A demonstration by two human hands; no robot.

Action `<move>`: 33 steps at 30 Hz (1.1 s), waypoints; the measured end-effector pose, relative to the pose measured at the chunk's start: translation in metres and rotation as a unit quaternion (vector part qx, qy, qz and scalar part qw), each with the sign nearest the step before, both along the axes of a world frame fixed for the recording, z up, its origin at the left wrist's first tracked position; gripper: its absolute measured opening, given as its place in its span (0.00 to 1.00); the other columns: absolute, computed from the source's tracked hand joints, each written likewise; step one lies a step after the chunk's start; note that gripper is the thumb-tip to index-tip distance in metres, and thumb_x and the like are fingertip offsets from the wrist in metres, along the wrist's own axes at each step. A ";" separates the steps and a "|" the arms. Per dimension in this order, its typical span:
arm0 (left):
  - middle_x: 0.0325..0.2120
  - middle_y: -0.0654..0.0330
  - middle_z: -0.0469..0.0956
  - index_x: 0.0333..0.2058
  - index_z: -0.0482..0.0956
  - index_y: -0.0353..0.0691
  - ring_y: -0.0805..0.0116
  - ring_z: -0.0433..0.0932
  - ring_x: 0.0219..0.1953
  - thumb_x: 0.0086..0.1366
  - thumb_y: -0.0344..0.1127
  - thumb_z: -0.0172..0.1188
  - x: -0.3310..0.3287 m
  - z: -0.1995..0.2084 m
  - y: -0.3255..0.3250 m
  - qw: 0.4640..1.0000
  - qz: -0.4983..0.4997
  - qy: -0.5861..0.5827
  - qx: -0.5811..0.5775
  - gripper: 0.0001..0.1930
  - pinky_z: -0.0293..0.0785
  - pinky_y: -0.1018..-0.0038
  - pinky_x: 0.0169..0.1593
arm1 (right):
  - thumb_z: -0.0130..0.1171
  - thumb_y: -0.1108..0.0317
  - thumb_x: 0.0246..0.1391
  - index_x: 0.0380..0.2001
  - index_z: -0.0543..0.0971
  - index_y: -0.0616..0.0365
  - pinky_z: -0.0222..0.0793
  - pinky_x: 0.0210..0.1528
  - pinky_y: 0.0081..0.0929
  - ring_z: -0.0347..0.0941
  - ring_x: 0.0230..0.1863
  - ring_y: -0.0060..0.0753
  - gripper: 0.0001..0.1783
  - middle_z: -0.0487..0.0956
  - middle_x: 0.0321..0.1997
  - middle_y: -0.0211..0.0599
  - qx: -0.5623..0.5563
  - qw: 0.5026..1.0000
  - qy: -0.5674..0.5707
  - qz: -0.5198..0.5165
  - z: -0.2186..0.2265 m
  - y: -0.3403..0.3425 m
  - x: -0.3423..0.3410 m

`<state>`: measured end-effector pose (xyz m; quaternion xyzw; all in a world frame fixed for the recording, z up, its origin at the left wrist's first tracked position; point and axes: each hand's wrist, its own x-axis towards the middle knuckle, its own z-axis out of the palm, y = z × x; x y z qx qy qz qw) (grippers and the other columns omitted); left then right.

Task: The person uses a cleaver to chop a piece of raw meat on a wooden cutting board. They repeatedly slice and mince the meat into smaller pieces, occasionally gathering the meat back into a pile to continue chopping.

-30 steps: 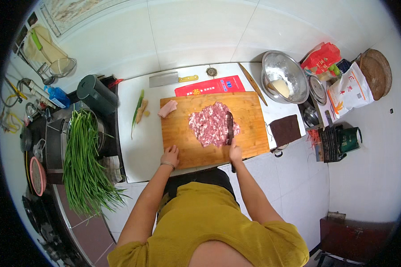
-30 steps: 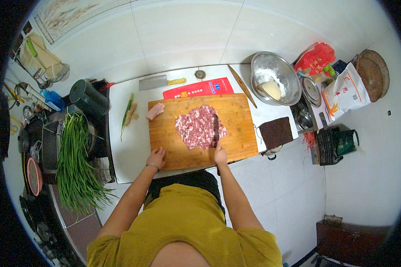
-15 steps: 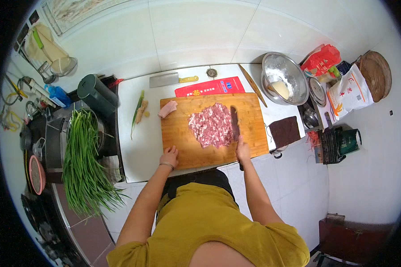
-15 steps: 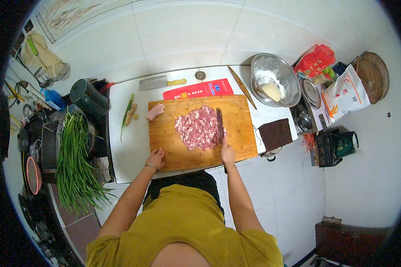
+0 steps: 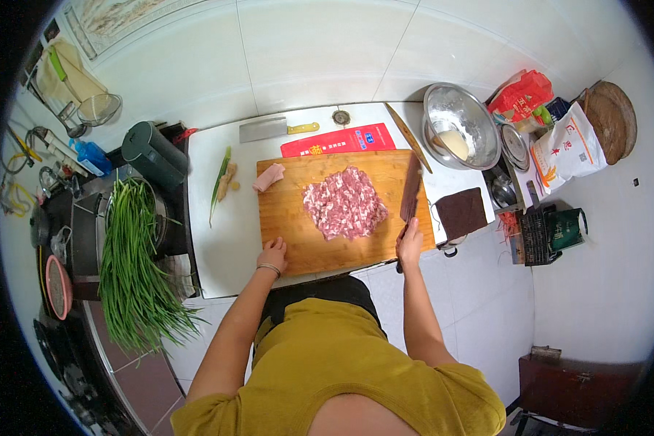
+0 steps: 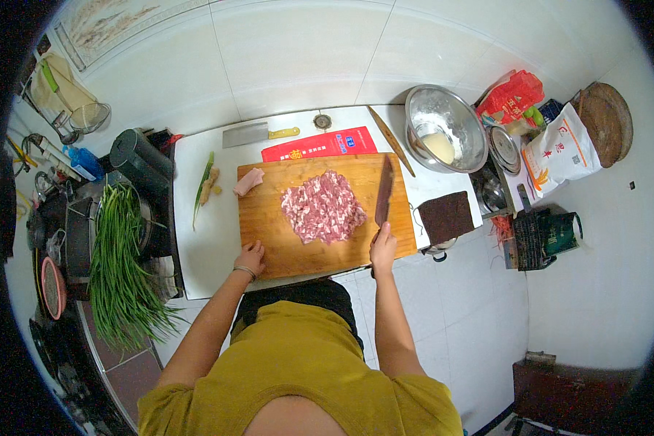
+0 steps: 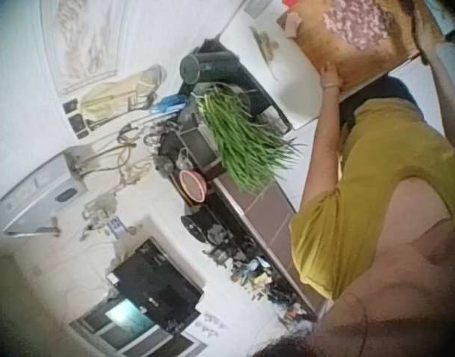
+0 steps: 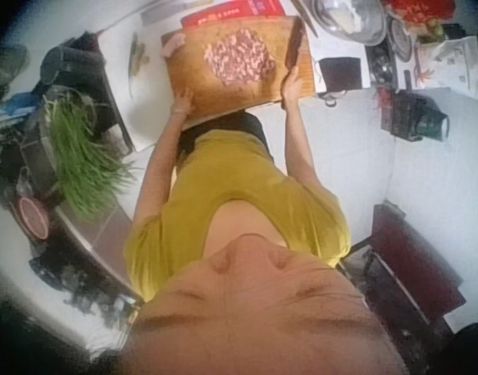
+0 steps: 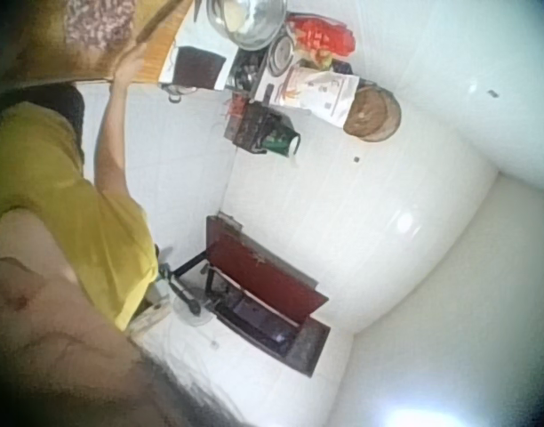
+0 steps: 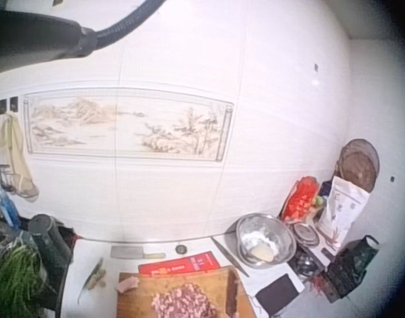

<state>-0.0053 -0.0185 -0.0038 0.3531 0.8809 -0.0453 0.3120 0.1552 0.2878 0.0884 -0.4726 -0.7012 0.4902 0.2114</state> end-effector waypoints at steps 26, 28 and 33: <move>0.60 0.68 0.46 0.54 0.57 0.46 0.61 0.49 0.59 0.53 0.39 0.52 0.001 0.007 0.004 1.000 0.022 -0.003 0.005 0.29 0.60 0.70 0.55 | 0.32 0.47 0.57 0.19 0.72 0.69 0.62 0.32 0.41 0.68 0.28 0.51 0.34 0.71 0.21 0.54 0.118 0.978 -0.172 0.017 -0.056 -0.030 -0.004; 0.60 0.68 0.46 0.55 0.56 0.45 0.61 0.49 0.59 0.53 0.40 0.52 0.000 0.014 0.004 0.999 0.030 -0.025 0.001 0.29 0.60 0.70 0.55 | 0.31 0.44 0.55 0.24 0.75 0.71 0.63 0.36 0.43 0.70 0.35 0.57 0.37 0.73 0.27 0.62 0.080 0.965 -0.239 0.073 -0.059 -0.027 -0.010; 0.60 0.68 0.44 0.56 0.54 0.46 0.62 0.47 0.60 0.54 0.40 0.51 0.001 0.008 0.001 0.999 0.031 -0.026 -0.009 0.31 0.60 0.71 0.56 | 0.31 0.45 0.56 0.18 0.71 0.69 0.61 0.29 0.44 0.68 0.26 0.55 0.36 0.71 0.19 0.56 -0.005 0.996 -0.056 0.068 0.017 -0.031 -0.028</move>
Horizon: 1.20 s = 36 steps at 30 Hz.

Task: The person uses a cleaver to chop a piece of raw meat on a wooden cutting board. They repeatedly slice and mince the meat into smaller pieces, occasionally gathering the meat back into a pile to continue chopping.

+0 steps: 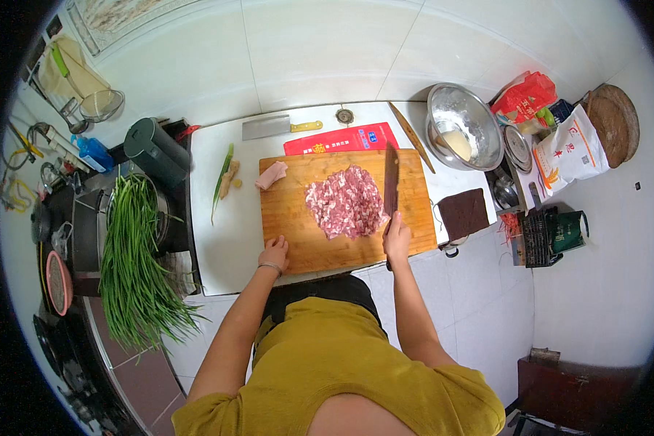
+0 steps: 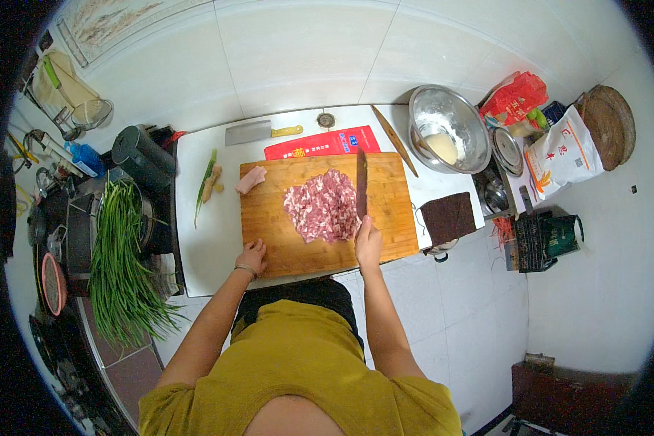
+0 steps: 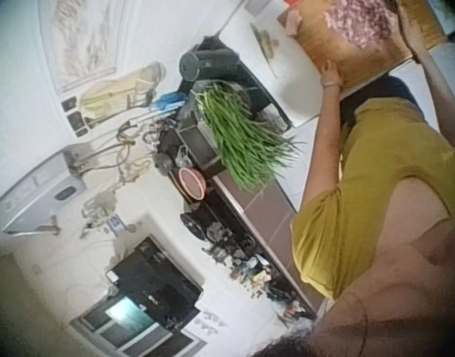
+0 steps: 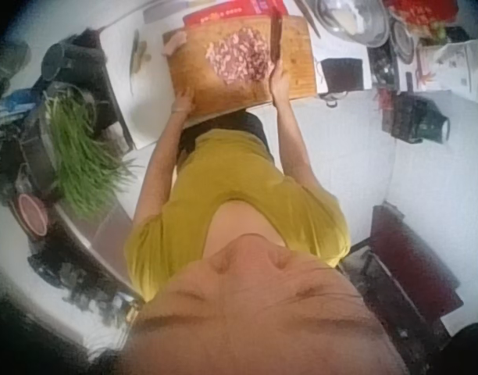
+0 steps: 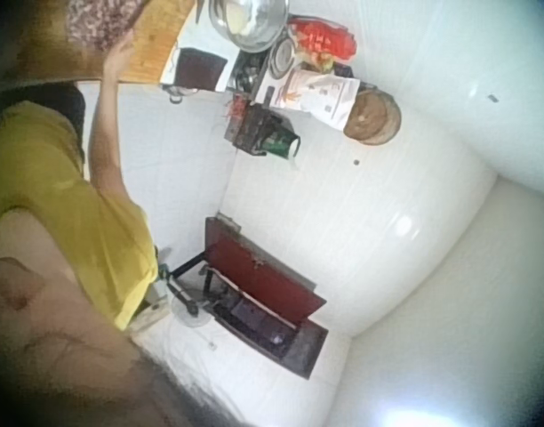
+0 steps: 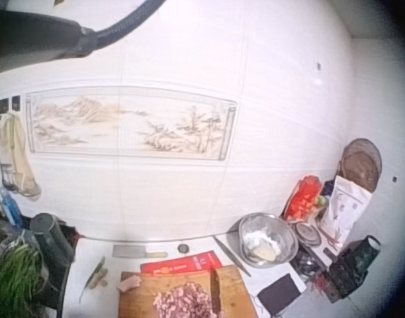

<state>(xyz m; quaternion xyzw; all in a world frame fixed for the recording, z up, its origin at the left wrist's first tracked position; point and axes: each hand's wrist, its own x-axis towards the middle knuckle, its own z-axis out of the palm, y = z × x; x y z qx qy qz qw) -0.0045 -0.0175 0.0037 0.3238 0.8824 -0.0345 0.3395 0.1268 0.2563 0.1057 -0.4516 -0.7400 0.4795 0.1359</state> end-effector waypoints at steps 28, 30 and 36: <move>0.59 0.63 0.46 0.56 0.53 0.46 0.60 0.50 0.58 0.54 0.41 0.51 -0.006 -0.020 -0.010 0.998 -0.041 0.005 0.038 0.31 0.53 0.72 0.58 | 0.34 0.45 0.54 0.25 0.75 0.68 0.63 0.34 0.44 0.70 0.33 0.59 0.34 0.73 0.24 0.60 0.130 0.960 -0.192 0.158 -0.076 -0.079 -0.025; 0.59 0.60 0.47 0.56 0.52 0.45 0.59 0.49 0.58 0.54 0.42 0.51 -0.012 -0.020 -0.014 0.998 -0.047 0.004 0.037 0.31 0.49 0.72 0.59 | 0.34 0.44 0.54 0.27 0.76 0.67 0.64 0.36 0.44 0.70 0.34 0.60 0.33 0.73 0.27 0.61 0.095 0.959 -0.193 0.186 -0.060 -0.074 -0.031; 0.59 0.59 0.47 0.56 0.53 0.44 0.59 0.49 0.58 0.53 0.42 0.52 -0.009 -0.028 -0.012 0.998 -0.051 0.006 0.046 0.32 0.48 0.71 0.60 | 0.38 0.54 0.56 0.21 0.72 0.68 0.60 0.28 0.43 0.69 0.27 0.58 0.26 0.69 0.20 0.61 0.016 0.991 0.065 0.118 0.022 -0.079 -0.035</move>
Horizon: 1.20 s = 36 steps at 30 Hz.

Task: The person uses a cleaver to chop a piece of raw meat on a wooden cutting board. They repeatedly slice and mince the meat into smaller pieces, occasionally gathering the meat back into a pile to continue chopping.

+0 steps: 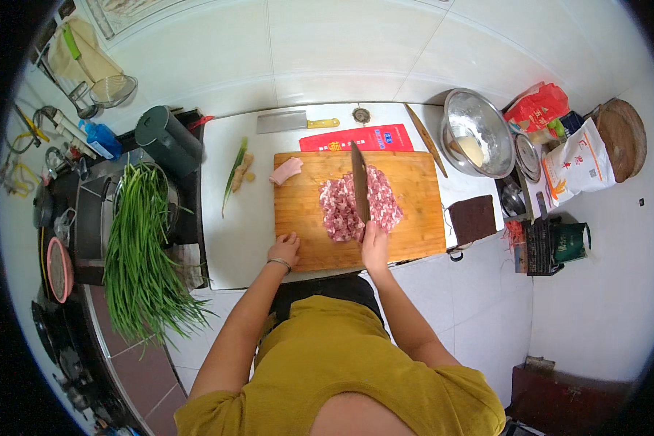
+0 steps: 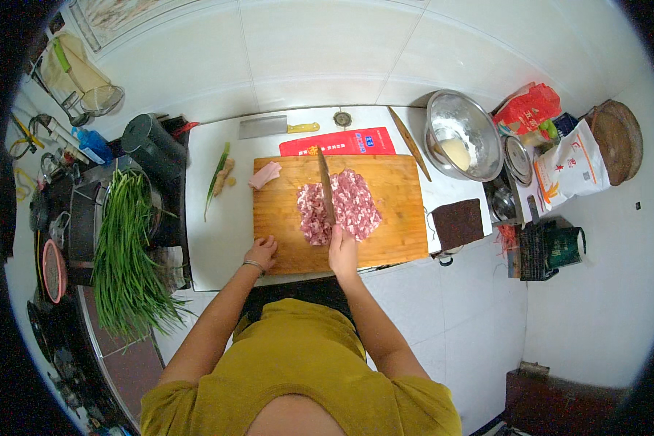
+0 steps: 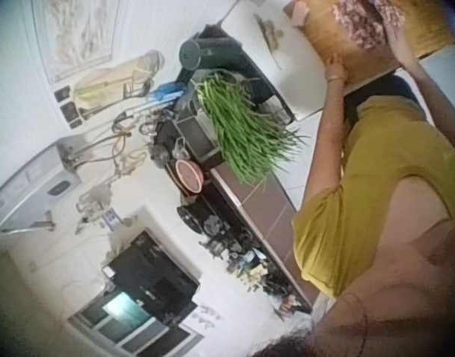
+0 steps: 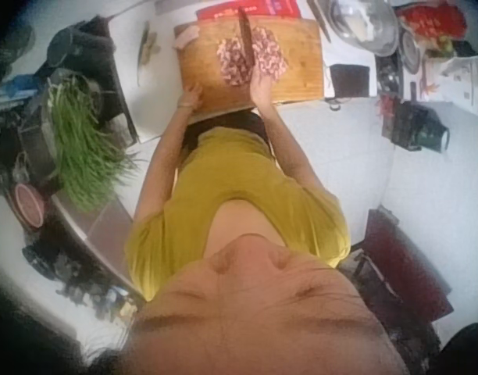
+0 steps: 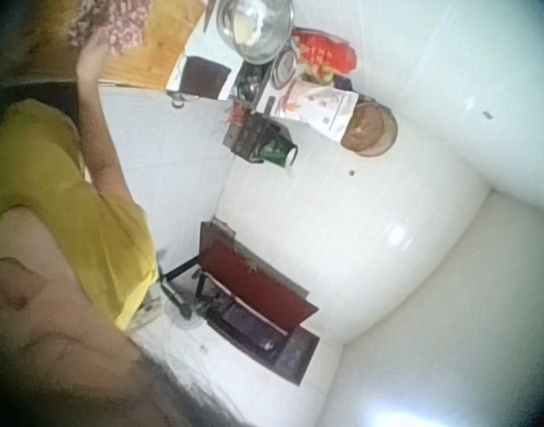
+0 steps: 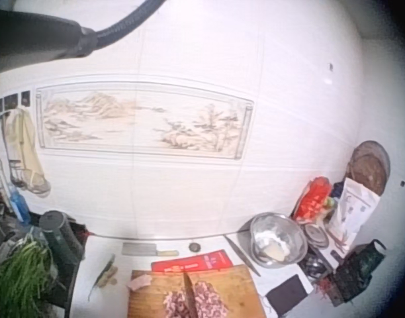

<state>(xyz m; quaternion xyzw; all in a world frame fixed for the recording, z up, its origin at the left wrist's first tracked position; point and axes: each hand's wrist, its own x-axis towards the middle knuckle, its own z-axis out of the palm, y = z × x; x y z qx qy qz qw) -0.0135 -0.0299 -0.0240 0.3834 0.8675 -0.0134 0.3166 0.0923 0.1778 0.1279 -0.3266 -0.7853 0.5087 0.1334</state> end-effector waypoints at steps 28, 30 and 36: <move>0.60 0.66 0.46 0.56 0.54 0.48 0.60 0.48 0.59 0.51 0.42 0.54 0.001 0.021 0.001 0.999 0.025 -0.032 -0.004 0.32 0.56 0.71 0.57 | 0.30 0.43 0.54 0.33 0.75 0.65 0.62 0.42 0.45 0.68 0.38 0.61 0.34 0.72 0.30 0.64 0.086 0.959 -0.265 0.049 -0.061 0.009 -0.012; 0.60 0.66 0.45 0.56 0.55 0.48 0.60 0.48 0.59 0.51 0.42 0.54 -0.001 0.015 0.001 0.999 0.024 -0.031 -0.003 0.32 0.56 0.71 0.57 | 0.31 0.44 0.54 0.32 0.75 0.66 0.62 0.41 0.44 0.68 0.37 0.61 0.34 0.72 0.29 0.63 0.089 0.973 -0.208 0.052 -0.031 0.013 -0.019; 0.60 0.68 0.45 0.56 0.54 0.48 0.61 0.48 0.59 0.52 0.41 0.53 0.003 0.020 0.002 1.000 0.023 -0.009 -0.002 0.32 0.57 0.71 0.57 | 0.33 0.46 0.54 0.24 0.75 0.70 0.62 0.37 0.45 0.70 0.34 0.57 0.34 0.72 0.27 0.63 0.091 0.990 -0.112 0.001 -0.038 -0.008 -0.016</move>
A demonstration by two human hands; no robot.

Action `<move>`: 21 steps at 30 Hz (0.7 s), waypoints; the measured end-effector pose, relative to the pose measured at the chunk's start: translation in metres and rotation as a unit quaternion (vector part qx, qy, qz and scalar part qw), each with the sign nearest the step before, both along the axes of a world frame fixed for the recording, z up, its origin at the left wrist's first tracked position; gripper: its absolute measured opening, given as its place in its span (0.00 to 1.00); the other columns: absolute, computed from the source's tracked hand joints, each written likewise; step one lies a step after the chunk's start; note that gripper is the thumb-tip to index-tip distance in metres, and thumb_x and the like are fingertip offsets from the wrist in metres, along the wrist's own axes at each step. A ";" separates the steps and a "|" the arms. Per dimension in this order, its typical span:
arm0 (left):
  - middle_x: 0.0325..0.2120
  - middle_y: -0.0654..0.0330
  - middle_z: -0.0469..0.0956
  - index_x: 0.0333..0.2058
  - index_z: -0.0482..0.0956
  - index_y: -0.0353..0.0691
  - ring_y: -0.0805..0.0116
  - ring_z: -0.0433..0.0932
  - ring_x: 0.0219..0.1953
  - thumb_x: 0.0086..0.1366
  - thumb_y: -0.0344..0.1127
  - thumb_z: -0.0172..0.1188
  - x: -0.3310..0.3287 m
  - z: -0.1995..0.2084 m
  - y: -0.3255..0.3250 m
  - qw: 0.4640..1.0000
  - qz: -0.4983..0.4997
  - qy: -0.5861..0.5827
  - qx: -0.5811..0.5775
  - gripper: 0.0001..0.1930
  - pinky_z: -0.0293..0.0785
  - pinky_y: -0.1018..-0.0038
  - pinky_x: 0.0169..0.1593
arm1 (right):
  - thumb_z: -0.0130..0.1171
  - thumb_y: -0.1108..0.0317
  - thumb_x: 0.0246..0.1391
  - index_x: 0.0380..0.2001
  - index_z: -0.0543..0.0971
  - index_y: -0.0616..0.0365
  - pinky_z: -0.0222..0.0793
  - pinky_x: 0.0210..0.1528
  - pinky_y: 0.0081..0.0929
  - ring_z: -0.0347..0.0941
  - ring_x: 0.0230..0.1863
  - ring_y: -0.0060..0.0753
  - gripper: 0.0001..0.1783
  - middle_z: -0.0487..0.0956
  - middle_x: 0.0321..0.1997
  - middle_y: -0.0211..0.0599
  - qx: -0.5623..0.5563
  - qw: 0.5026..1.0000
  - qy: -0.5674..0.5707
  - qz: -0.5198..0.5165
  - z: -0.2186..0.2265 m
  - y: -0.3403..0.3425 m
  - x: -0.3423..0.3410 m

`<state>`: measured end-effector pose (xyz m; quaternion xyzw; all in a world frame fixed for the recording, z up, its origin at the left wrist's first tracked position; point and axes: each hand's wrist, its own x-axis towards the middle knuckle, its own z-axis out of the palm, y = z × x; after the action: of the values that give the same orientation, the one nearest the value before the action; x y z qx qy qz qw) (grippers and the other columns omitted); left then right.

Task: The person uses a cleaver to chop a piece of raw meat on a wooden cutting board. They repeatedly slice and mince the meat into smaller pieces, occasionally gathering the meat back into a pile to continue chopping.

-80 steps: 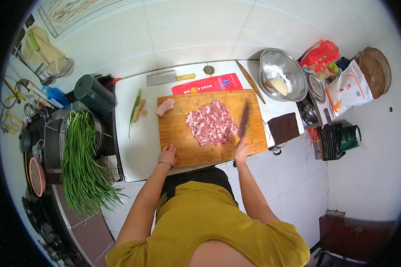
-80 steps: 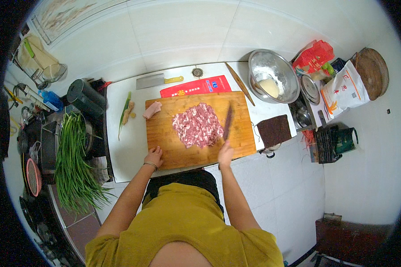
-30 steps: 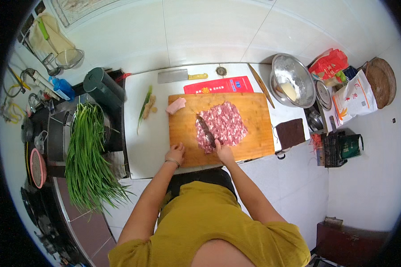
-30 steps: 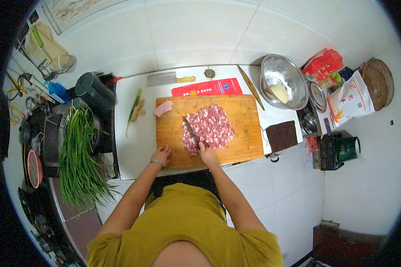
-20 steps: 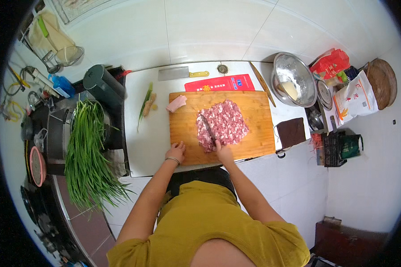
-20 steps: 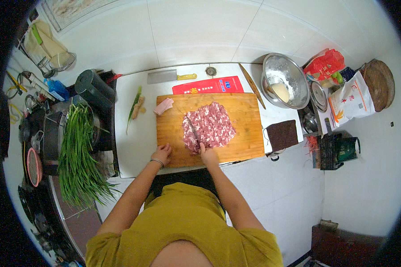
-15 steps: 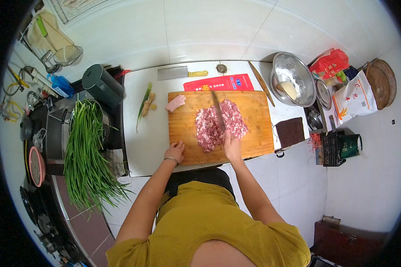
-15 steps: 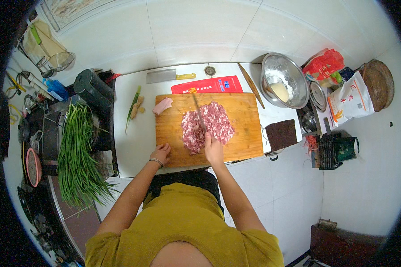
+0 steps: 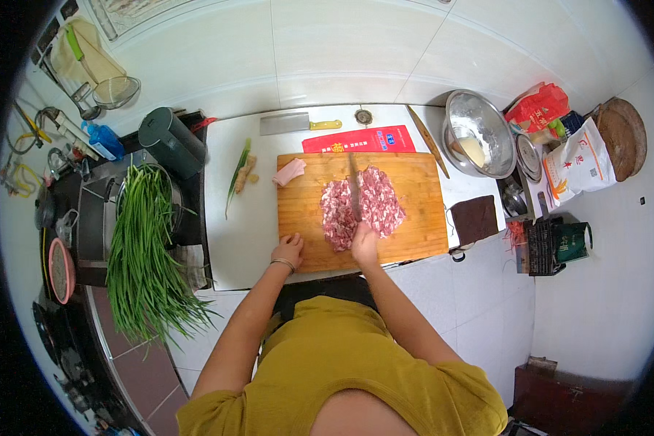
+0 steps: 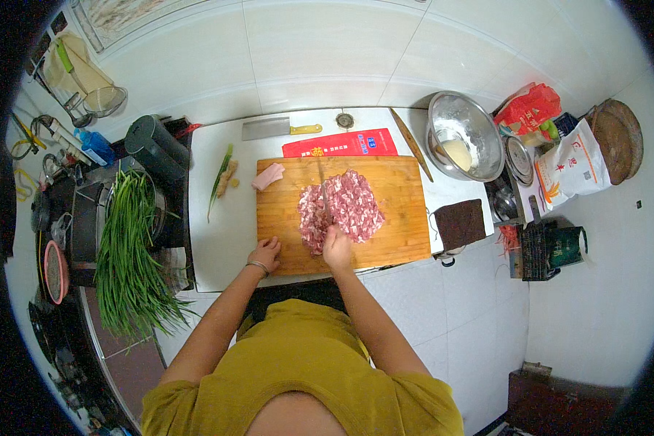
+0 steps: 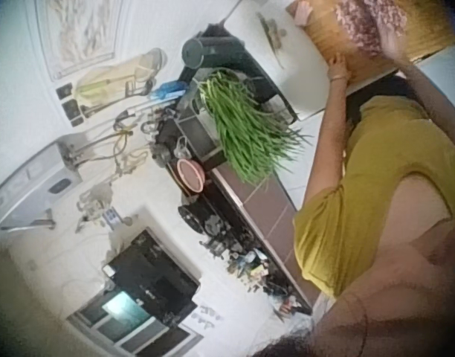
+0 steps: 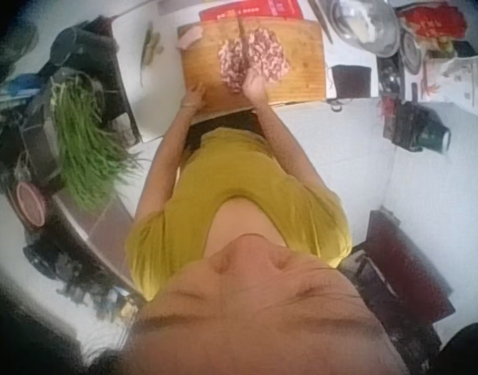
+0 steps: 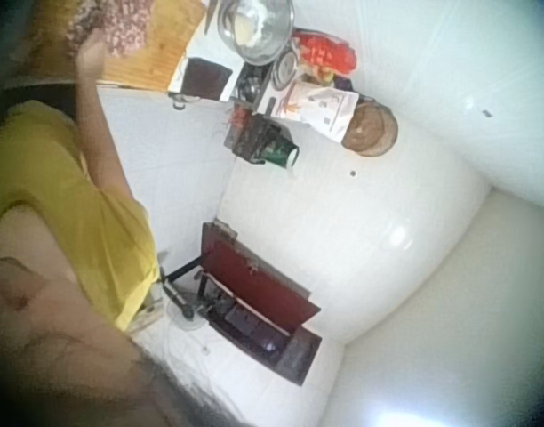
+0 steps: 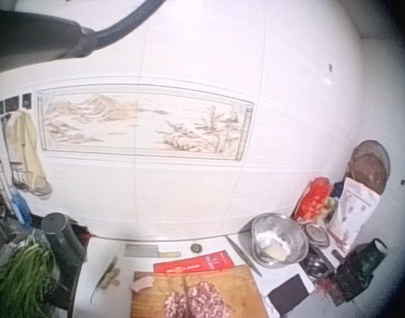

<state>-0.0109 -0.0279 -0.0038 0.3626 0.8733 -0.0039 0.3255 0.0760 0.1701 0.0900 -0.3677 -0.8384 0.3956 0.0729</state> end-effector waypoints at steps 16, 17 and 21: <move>0.60 0.69 0.45 0.57 0.53 0.48 0.64 0.47 0.60 0.54 0.42 0.51 -0.005 -0.002 -0.003 1.000 -0.009 0.009 -0.020 0.31 0.56 0.73 0.57 | 0.34 0.46 0.55 0.19 0.73 0.70 0.60 0.29 0.45 0.70 0.26 0.59 0.34 0.68 0.17 0.63 -0.021 0.996 -0.062 0.067 -0.021 0.003 -0.018; 0.60 0.69 0.45 0.57 0.52 0.48 0.64 0.47 0.60 0.54 0.42 0.51 0.002 0.005 0.000 1.000 -0.010 -0.001 -0.022 0.31 0.56 0.73 0.57 | 0.34 0.46 0.55 0.19 0.73 0.69 0.60 0.29 0.44 0.69 0.25 0.59 0.34 0.69 0.17 0.62 -0.019 0.998 -0.023 0.061 0.000 0.002 -0.019; 0.60 0.69 0.44 0.57 0.53 0.48 0.64 0.47 0.60 0.54 0.42 0.51 0.003 0.023 0.005 0.999 -0.006 -0.003 -0.040 0.32 0.56 0.74 0.57 | 0.34 0.47 0.55 0.21 0.73 0.69 0.60 0.28 0.43 0.69 0.24 0.57 0.33 0.69 0.18 0.61 0.033 0.993 0.108 0.023 0.008 -0.002 -0.022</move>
<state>-0.0074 -0.0227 0.0195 0.3545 0.8693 -0.0402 0.3420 0.0542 0.1678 0.0980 -0.3005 -0.8465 0.4070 0.1660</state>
